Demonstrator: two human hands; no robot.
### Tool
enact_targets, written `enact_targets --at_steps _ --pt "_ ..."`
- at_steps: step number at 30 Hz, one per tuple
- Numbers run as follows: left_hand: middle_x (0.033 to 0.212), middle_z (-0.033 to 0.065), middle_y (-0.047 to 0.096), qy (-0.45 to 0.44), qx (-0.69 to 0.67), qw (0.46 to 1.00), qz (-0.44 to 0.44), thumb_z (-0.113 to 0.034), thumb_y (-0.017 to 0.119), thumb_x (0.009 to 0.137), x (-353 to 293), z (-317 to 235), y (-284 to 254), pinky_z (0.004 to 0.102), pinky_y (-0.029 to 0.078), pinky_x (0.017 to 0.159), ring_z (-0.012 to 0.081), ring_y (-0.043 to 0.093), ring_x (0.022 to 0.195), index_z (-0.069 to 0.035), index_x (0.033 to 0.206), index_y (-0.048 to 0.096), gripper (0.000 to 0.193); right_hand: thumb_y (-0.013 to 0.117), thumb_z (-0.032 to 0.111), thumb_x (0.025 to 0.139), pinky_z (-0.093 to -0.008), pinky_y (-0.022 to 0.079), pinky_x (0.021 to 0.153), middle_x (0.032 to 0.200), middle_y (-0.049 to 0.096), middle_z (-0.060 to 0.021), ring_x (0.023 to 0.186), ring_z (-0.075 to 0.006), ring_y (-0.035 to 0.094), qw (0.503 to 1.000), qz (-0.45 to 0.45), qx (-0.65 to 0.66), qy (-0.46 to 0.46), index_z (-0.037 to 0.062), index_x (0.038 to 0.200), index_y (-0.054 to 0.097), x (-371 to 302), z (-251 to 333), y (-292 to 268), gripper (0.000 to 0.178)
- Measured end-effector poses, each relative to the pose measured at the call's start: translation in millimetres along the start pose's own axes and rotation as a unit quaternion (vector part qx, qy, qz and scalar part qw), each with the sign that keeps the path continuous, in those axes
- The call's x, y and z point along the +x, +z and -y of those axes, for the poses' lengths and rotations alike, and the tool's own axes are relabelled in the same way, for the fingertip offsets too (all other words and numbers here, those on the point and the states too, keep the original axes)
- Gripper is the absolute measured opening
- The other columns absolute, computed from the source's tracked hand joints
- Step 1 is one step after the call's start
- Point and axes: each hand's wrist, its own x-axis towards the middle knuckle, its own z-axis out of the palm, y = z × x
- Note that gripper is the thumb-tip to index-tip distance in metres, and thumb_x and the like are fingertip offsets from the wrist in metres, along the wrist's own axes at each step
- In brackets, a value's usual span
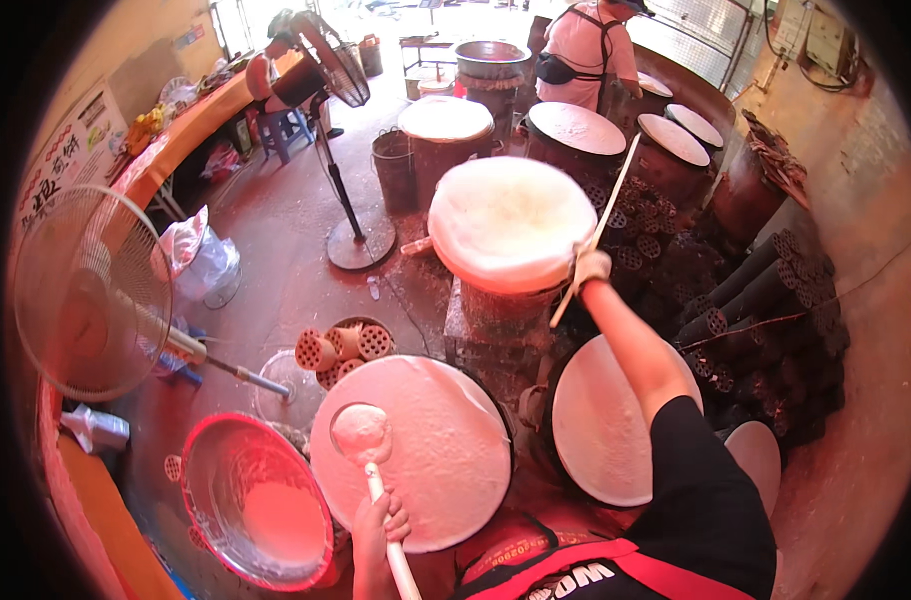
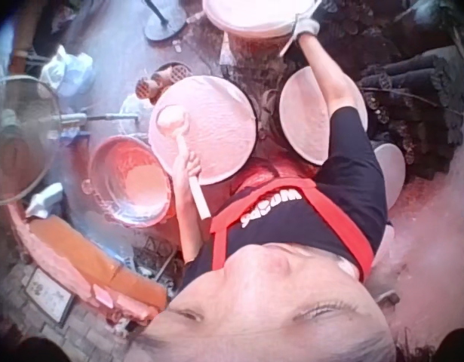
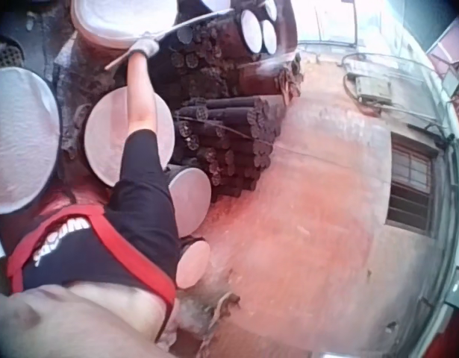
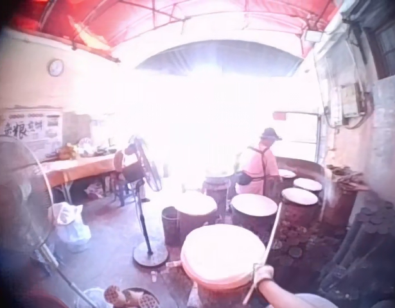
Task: The person makes thin sheets of dough by scooping batter from a bowl with a ladle, spreading it onto hot plates using a wooden stick, and peeling off the cooked sheets.
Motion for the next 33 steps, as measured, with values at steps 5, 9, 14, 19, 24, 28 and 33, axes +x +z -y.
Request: enact_targets --at_steps 5,9,14,19,24,28,33 --pt "0.075 0.0032 0.039 -0.015 -0.010 1.000 0.015 -0.009 0.044 0.094 3.7 -17.2 -2.0 0.0172 0.030 0.038 0.0064 0.034 0.049 -0.002 0.110 0.040 0.018 0.066 0.015 0.075 -0.0318 0.033 0.034 0.050 0.048 -0.0030 0.036 -0.0151 0.043 0.988 -0.083 0.093 0.096 0.0049 0.074 0.058 -47.9 -14.6 28.7 0.013" --pt "0.074 0.0031 0.039 -0.021 0.048 0.998 0.029 -0.009 0.044 0.094 7.9 -8.3 15.0 0.0171 0.030 0.038 0.0065 0.034 0.050 -0.003 0.110 0.039 0.018 0.067 0.017 0.075 -0.0311 0.031 0.032 0.050 0.045 -0.0012 0.032 -0.0142 0.040 0.986 -0.083 0.125 0.072 0.0057 0.079 0.057 -62.7 -1.4 10.9 0.016" --pt "0.071 0.0029 0.038 -0.046 0.173 0.983 0.047 -0.008 0.045 0.092 -2.8 21.4 45.1 0.0168 0.029 0.038 0.0068 0.034 0.048 -0.002 0.108 0.041 0.017 0.061 0.014 0.080 -0.0228 0.034 0.041 0.060 0.044 0.0022 0.044 -0.0079 0.041 0.976 -0.002 0.205 0.076 0.0115 0.115 0.051 -189.5 34.3 -133.2 0.037" --pt "0.067 0.0005 0.038 -0.121 0.314 0.935 0.115 -0.008 0.047 0.091 -35.7 90.5 95.9 0.0192 0.029 0.040 0.0067 0.035 0.048 -0.007 0.102 0.040 0.013 0.049 0.032 0.093 -0.0199 0.033 0.039 0.063 0.047 0.0030 0.044 -0.0050 0.040 0.974 0.113 0.112 0.159 0.0112 0.125 0.049 -354.5 32.8 -375.9 0.038" --pt "0.064 -0.0009 0.041 -0.226 0.457 0.827 0.238 -0.019 0.047 0.093 -61.9 233.2 200.4 0.0225 0.034 0.039 0.0081 0.041 0.048 -0.006 0.089 0.043 0.015 0.044 0.046 0.094 -0.0205 0.037 0.042 0.063 0.054 -0.0002 0.046 -0.0056 0.046 0.994 0.073 0.010 0.084 0.0040 0.108 0.057 -495.8 -3.1 -592.7 0.046" --pt "0.063 0.0091 0.051 0.066 0.689 0.604 0.395 -0.019 0.049 0.092 -101.0 358.9 275.2 0.0333 0.043 0.045 0.0202 0.055 0.054 -0.002 0.087 0.047 0.018 0.046 0.030 0.094 -0.0343 0.047 0.066 0.082 0.060 -0.0122 0.072 -0.0255 0.060 0.955 0.064 -0.244 -0.154 0.0017 0.128 0.048 -527.9 41.9 -677.3 0.044" --pt "0.073 0.0218 0.061 0.413 0.640 0.302 0.573 -0.005 0.061 0.072 -140.1 478.3 336.3 0.0395 0.047 0.059 0.0367 0.062 0.067 0.002 0.087 0.055 0.018 0.050 0.017 0.091 -0.0383 0.048 0.060 0.083 0.058 -0.0112 0.070 -0.0297 0.059 0.909 -0.102 -0.367 -0.166 0.0186 0.136 0.041 -542.8 46.1 -731.4 0.046"
